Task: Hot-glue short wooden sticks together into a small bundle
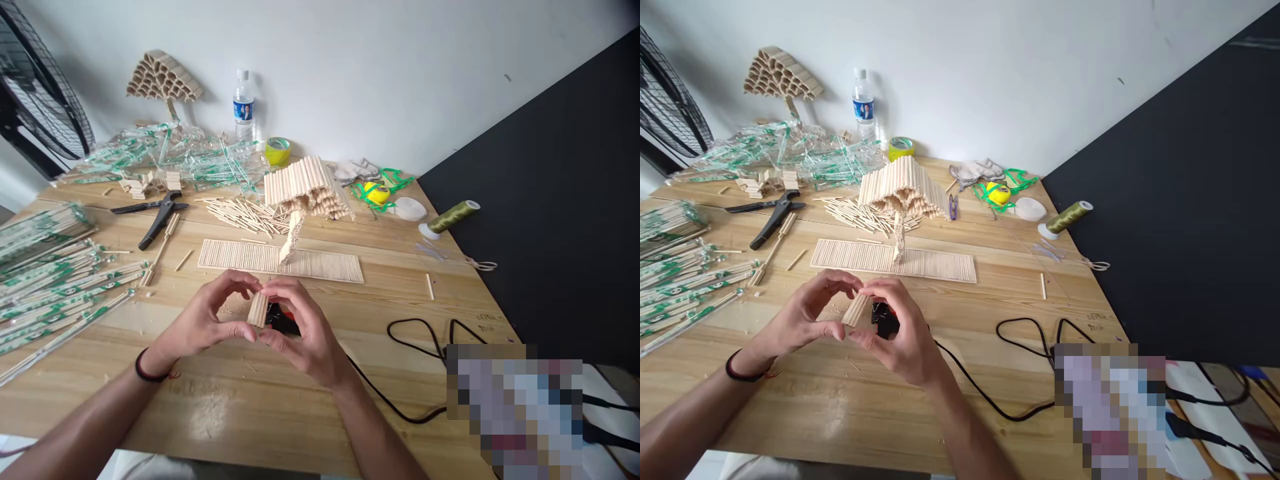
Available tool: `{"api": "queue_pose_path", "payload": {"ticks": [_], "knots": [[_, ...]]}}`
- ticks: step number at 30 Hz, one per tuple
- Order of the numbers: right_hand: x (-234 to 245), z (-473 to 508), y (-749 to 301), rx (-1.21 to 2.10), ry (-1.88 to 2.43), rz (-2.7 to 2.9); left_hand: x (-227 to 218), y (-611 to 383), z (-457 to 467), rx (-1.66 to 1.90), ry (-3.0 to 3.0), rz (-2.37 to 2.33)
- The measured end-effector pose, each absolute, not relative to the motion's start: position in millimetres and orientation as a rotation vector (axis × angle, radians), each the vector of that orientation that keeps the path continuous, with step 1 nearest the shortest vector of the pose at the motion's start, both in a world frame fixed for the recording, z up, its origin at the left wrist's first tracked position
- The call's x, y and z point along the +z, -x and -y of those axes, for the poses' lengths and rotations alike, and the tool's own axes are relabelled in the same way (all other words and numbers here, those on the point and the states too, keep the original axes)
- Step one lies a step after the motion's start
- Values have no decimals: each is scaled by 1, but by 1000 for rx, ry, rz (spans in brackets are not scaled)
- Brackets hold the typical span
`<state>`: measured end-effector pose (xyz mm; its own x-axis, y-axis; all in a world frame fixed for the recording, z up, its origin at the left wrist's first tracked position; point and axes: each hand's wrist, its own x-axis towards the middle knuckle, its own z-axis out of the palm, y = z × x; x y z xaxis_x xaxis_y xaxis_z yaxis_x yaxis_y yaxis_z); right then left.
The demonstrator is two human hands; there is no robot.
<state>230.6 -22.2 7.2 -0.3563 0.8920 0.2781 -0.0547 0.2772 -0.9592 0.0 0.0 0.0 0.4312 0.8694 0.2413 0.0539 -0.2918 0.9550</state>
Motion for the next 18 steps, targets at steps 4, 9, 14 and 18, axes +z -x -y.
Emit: {"api": "queue_pose_path", "payload": {"ticks": [4, 9, 14, 18], "knots": [[3, 22, -230, 1270, 797, 1535, 0, -1, 1, 982, -1680, -814], [1, 22, -232, 1287, 822, 1481, 4, -2, 2, 911, -1685, -760], [3, 22, -232, 1257, 818, 1495, 5, -3, 2, 906, -1702, -754], [3, 21, -233, 1230, 862, 1561, 4, -2, 1, 924, -1747, -778]]}}
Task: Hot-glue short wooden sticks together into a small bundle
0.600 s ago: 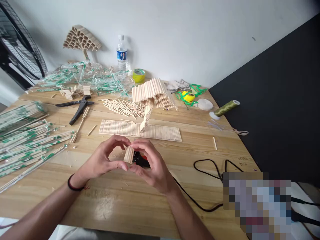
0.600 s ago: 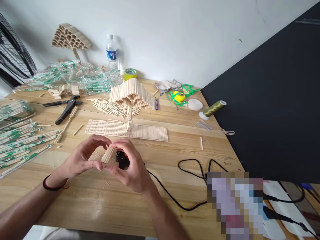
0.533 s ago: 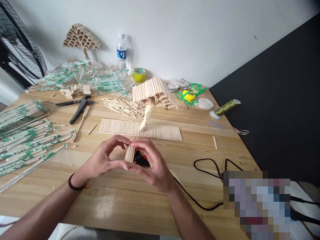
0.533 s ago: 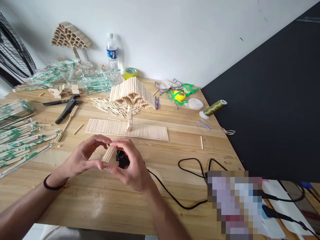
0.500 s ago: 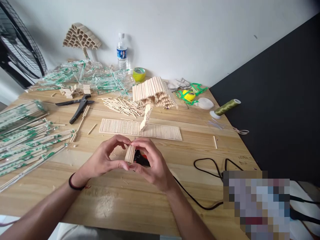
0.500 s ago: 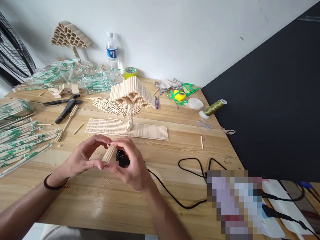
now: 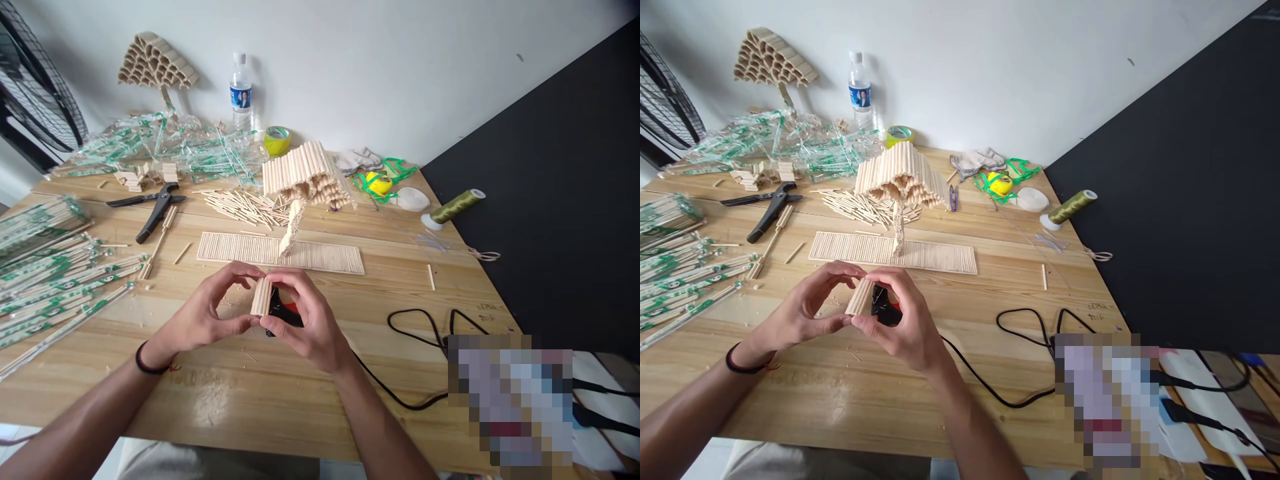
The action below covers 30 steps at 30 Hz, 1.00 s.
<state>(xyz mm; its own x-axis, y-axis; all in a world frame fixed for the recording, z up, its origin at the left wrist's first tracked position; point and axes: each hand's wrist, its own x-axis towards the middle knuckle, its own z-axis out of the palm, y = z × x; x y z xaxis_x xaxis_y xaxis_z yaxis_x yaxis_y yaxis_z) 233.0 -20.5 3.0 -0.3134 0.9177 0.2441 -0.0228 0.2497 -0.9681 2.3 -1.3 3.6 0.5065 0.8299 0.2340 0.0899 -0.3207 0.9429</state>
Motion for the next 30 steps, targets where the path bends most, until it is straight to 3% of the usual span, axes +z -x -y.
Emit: {"api": "queue_pose_path", "payload": {"ticks": [11, 30], "knots": [[3, 19, -238, 1160, 866, 1578, 3, -2, 1, 795, -1771, -808], [7, 19, -237, 1172, 868, 1593, -1, -1, -1, 919, -1737, -785]]}}
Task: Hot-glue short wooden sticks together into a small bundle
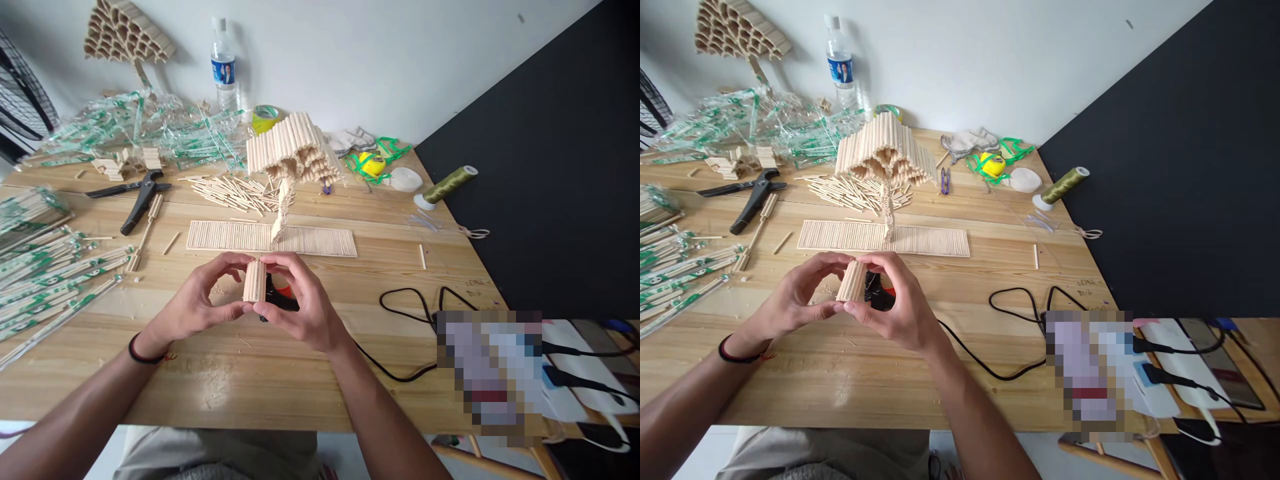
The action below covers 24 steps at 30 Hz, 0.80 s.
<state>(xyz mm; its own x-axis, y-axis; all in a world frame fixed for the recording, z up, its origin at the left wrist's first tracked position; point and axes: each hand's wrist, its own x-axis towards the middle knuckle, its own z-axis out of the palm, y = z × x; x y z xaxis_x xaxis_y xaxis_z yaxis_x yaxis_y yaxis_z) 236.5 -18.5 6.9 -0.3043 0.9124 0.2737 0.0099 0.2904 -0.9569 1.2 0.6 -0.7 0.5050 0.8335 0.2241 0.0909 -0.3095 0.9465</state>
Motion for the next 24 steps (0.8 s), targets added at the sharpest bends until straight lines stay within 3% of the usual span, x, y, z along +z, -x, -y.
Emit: {"api": "queue_pose_path", "payload": {"ticks": [17, 24], "knots": [[1, 19, -232, 1129, 913, 1562, 2, -2, 1, 875, -1791, -804], [3, 20, -237, 1184, 905, 1480, 2, -9, 7, 1023, -2015, -881]]}}
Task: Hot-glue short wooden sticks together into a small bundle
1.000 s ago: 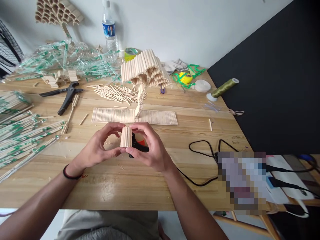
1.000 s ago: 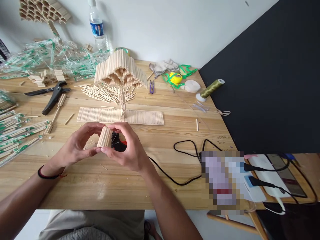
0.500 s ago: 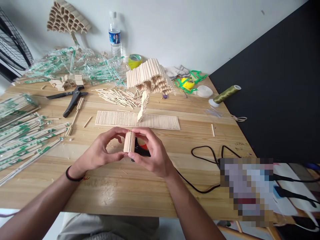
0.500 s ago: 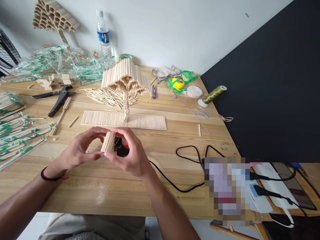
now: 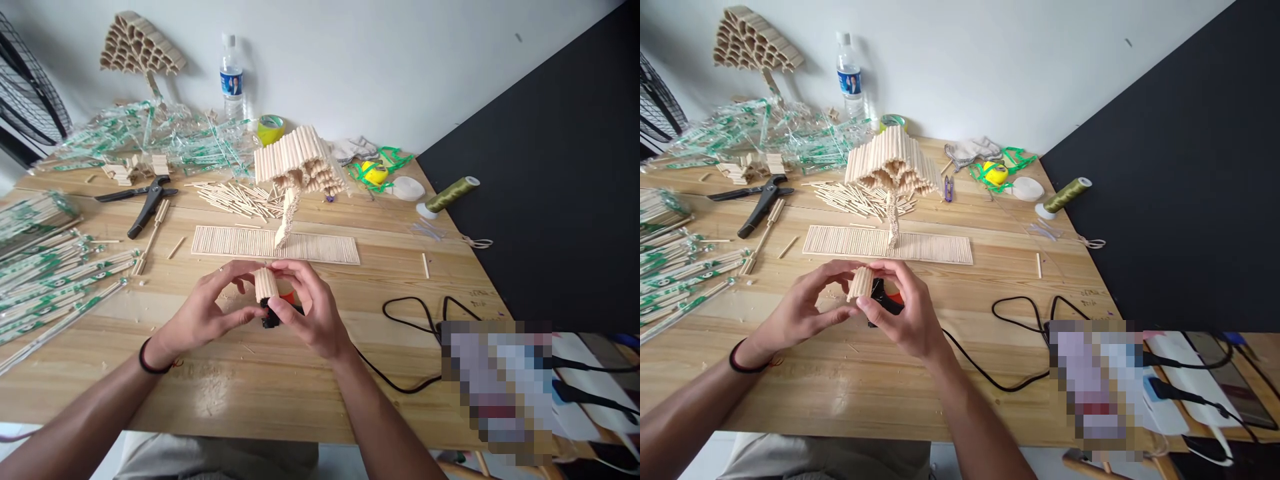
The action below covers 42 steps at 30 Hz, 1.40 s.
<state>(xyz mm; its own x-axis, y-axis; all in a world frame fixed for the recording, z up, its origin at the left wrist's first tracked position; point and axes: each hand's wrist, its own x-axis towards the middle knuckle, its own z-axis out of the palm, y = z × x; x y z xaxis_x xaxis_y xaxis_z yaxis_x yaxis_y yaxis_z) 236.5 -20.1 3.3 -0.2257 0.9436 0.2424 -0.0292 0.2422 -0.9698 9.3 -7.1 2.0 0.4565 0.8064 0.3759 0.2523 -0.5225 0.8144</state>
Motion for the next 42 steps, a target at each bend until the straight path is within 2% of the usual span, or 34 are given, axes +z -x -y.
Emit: {"api": "queue_pose_path", "payload": {"ticks": [6, 9, 13, 25, 42], "knots": [[8, 22, -234, 1241, 896, 1556, 6, -9, 3, 1194, -2137, -903], [8, 23, -233, 1169, 897, 1571, 7, -9, 3, 1206, -2171, -929], [6, 24, -232, 1091, 928, 1544, 10, -11, 6, 1150, -2189, -929], [4, 24, -232, 1361, 990, 1335, 13, -12, 7, 1002, -1970, -994], [1, 18, -234, 1348, 1022, 1247, 16, -9, 3, 840, -1842, -1071]]}}
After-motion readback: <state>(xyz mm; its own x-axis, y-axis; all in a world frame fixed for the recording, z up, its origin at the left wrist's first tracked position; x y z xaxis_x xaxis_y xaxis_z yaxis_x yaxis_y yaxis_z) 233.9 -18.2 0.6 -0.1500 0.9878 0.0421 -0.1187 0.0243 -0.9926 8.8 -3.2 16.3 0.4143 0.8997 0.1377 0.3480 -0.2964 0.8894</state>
